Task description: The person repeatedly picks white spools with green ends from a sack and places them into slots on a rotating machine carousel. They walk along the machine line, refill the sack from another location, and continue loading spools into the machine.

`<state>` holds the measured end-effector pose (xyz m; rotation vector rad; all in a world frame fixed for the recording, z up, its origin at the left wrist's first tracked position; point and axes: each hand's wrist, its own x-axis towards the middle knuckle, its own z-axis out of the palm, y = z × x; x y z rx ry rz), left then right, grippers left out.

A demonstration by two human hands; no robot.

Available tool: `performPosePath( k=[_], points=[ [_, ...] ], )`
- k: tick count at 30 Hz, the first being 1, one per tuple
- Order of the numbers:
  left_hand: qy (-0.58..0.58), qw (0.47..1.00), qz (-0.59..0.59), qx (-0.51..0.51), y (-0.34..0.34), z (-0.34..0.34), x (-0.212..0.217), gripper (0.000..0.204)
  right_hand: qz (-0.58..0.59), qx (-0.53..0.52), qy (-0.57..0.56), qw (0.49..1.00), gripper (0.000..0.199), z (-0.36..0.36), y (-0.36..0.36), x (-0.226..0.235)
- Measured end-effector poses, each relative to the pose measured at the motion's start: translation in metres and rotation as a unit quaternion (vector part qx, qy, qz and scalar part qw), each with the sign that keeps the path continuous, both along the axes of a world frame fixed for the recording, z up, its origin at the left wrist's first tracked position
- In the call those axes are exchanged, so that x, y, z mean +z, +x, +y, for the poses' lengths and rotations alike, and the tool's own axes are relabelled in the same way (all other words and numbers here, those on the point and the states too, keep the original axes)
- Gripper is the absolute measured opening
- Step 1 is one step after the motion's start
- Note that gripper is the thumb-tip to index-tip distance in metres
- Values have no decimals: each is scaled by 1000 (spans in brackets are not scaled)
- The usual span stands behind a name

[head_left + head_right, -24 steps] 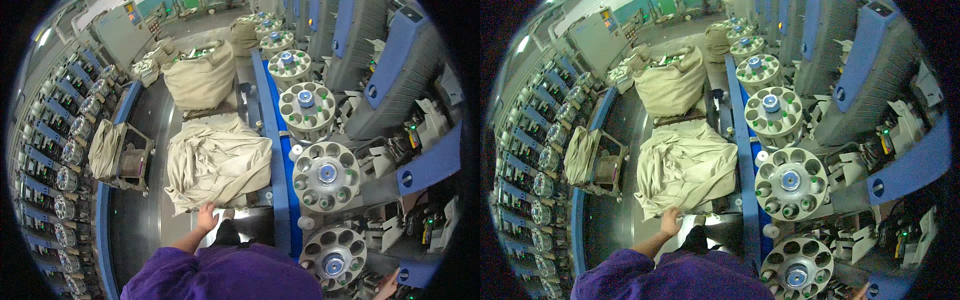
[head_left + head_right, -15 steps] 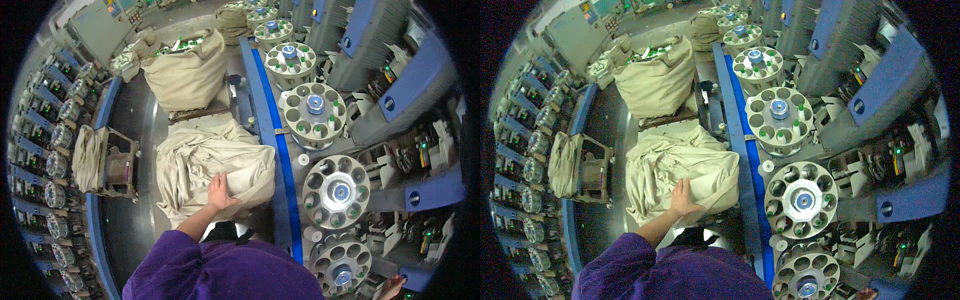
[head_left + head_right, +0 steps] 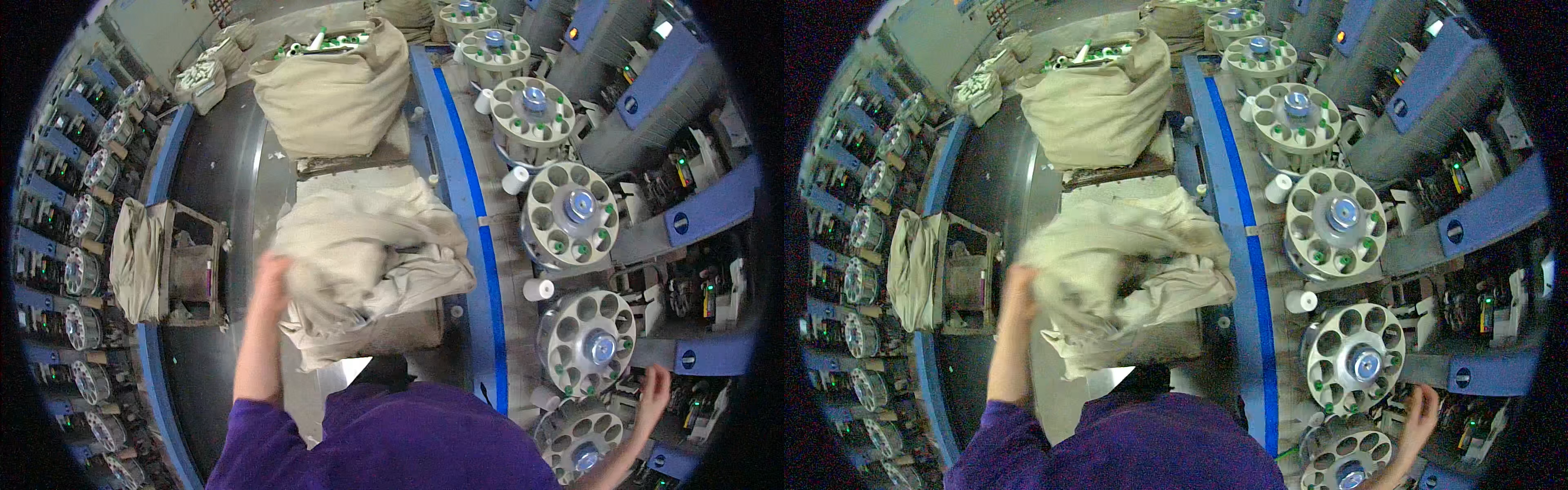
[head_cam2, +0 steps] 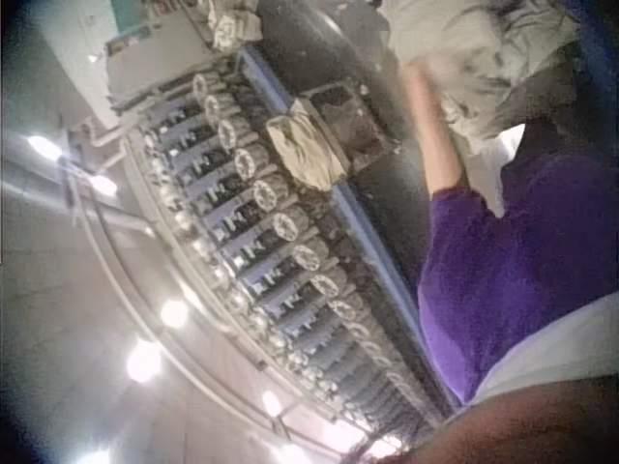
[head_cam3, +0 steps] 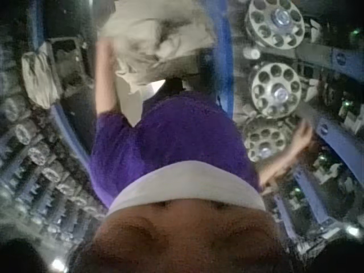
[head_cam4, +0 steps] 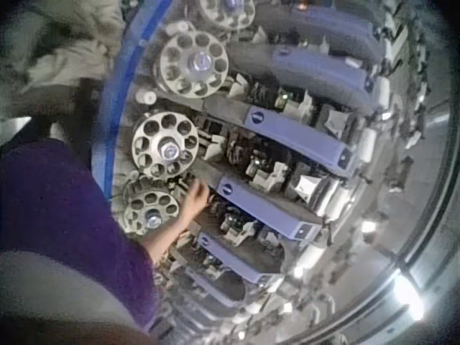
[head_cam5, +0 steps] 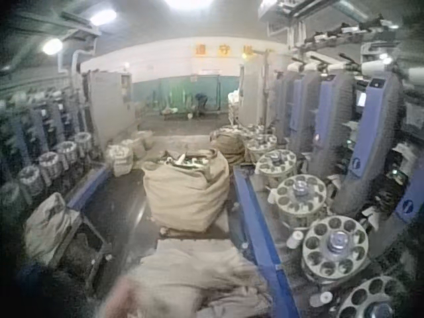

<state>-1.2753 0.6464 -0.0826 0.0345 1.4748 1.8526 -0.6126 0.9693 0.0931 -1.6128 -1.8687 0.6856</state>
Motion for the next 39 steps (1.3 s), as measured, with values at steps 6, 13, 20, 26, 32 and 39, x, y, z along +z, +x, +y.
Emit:
performPosePath(
  k=[6, 13, 20, 26, 32, 39],
  points=[
    [189, 914, 83, 350, -59, -59, 13, 80, -50, 185, -193, 962, 18, -29, -279, -62],
    [92, 969, -221, 64, -34, -38, -5, 77, -139, 363, -166, 906, 29, 0, -432, -153],
    [-263, 877, 355, -190, 0, 100, -40, 53, -82, 423, -61, 900, 25, 80, -557, -149],
    [-418, 604, 488, -472, -17, 183, -121, 97, -3, 275, 102, 956, 21, 263, -613, -110],
    [-382, 741, 240, -498, -78, 241, -152, 98, -89, 43, 319, 943, 19, 520, -632, -36],
    [-432, 724, 214, -494, -120, 310, -122, 97, -179, -146, 205, 951, 49, 675, -634, -21]
  ],
)
